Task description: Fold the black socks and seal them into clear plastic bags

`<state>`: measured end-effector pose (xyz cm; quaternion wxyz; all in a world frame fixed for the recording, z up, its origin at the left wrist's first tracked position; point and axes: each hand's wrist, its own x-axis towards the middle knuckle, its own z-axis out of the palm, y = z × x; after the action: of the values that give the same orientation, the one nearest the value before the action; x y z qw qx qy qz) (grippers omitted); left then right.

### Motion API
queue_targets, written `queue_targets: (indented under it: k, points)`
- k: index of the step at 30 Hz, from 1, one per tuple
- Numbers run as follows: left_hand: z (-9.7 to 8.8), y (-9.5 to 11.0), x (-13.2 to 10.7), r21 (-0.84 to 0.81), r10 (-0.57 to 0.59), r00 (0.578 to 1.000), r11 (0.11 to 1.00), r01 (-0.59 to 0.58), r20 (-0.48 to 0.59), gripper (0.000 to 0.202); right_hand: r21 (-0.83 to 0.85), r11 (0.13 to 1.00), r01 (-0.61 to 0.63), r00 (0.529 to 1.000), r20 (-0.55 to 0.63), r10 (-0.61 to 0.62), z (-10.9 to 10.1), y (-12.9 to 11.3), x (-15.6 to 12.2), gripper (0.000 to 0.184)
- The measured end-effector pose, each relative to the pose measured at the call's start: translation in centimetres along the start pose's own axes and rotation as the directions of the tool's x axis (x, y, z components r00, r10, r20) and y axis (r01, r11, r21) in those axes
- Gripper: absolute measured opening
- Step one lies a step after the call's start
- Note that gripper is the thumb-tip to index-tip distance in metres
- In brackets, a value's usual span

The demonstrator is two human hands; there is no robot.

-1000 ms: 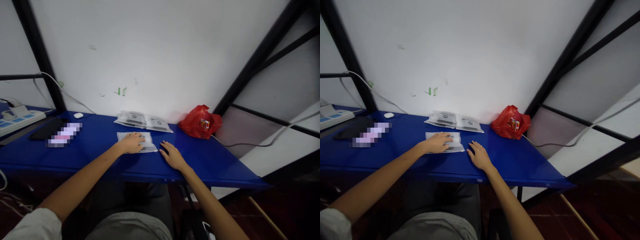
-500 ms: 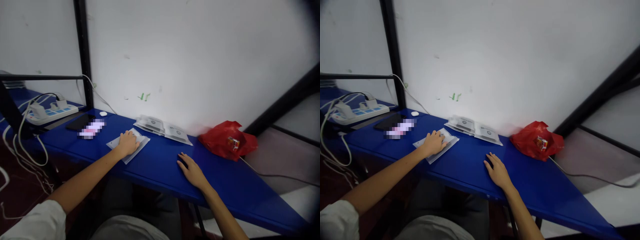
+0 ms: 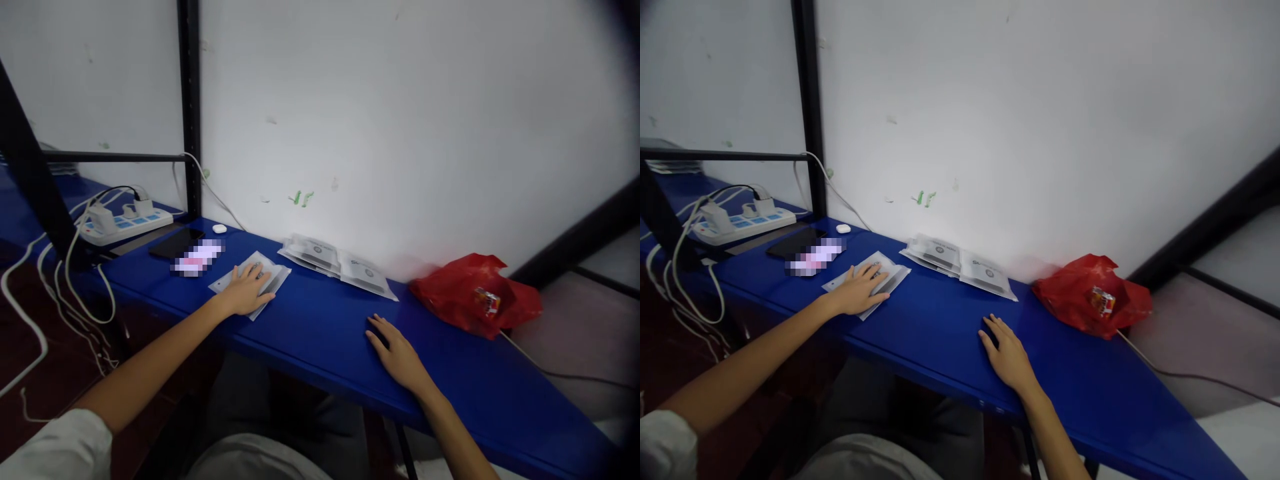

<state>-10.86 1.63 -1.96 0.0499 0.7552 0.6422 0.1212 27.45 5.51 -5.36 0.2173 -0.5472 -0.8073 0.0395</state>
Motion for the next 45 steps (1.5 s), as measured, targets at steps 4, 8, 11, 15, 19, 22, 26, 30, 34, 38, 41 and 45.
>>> queue_targets:
  k: [4, 8, 11, 15, 19, 22, 26, 30, 34, 38, 41, 45]
  points:
    - [-0.1, -1.0, 1.3, -0.01, -0.095, 0.995, 0.995, 0.095, 0.012, 0.062, -0.003, 1.0, -0.008, 1.0, 0.012, 0.008, -0.1, 0.0, 0.0, 0.047]
    - [-0.2, -1.7, 3.1, 0.023, -0.181, 0.983, 0.983, 0.181, 0.005, 0.061, 0.002, 1.0, -0.006, 1.0, 0.004, 0.006, -0.1, 0.1, 0.0, 0.046]
    - [-0.2, -2.4, 4.5, 0.051, -0.238, 0.971, 0.97, 0.237, 0.014, 0.063, 0.001, 1.0, -0.009, 1.0, 0.004, 0.009, -0.1, 0.1, 0.0, 0.046]
    - [0.1, -3.4, 6.6, 0.064, -0.239, 0.97, 0.969, 0.241, -0.029, 0.059, -0.004, 1.0, -0.018, 1.0, 0.022, 0.019, -0.1, 0.0, 0.0, 0.047]
    - [0.6, -4.3, 8.8, 0.035, -0.239, 0.968, 0.969, 0.243, -0.078, 0.059, 0.002, 1.0, -0.013, 1.0, 0.013, 0.013, 0.0, 0.1, -0.1, 0.047]
    - [1.0, -4.8, 10.4, 0.024, -0.226, 0.969, 0.973, 0.229, -0.097, 0.058, 0.0, 1.0, -0.01, 1.0, 0.002, 0.01, 0.2, 0.2, -0.2, 0.047]
    - [1.5, -5.1, 12.3, 0.019, -0.214, 0.971, 0.976, 0.217, -0.104, 0.057, -0.003, 1.0, -0.006, 1.0, 0.012, 0.006, 0.1, 0.2, -0.4, 0.047]
    - [1.7, -5.1, 13.8, 0.019, -0.206, 0.973, 0.978, 0.209, -0.107, 0.056, -0.006, 1.0, -0.013, 1.0, 0.021, 0.013, 0.0, 0.1, -0.5, 0.05]
    - [2.0, -5.0, 15.0, 0.022, -0.204, 0.971, 0.978, 0.208, -0.127, 0.055, -0.004, 1.0, -0.006, 1.0, 0.018, 0.006, 0.1, 0.3, -0.6, 0.051]
    - [2.3, -4.6, 15.7, 0.028, -0.192, 0.97, 0.98, 0.198, -0.147, 0.053, -0.013, 1.0, 0.0, 1.0, 0.012, 0.0, 0.2, 0.4, -0.7, 0.051]
    - [2.4, -4.4, 15.9, 0.032, -0.174, 0.972, 0.983, 0.181, -0.156, 0.051, -0.017, 1.0, 0.006, 1.0, 0.02, -0.006, 0.1, 0.4, -0.7, 0.051]
    - [2.2, -4.3, 15.8, 0.024, -0.148, 0.973, 0.988, 0.155, -0.174, 0.046, -0.025, 1.0, 0.012, 1.0, 0.018, -0.012, 0.2, 0.4, -0.7, 0.051]
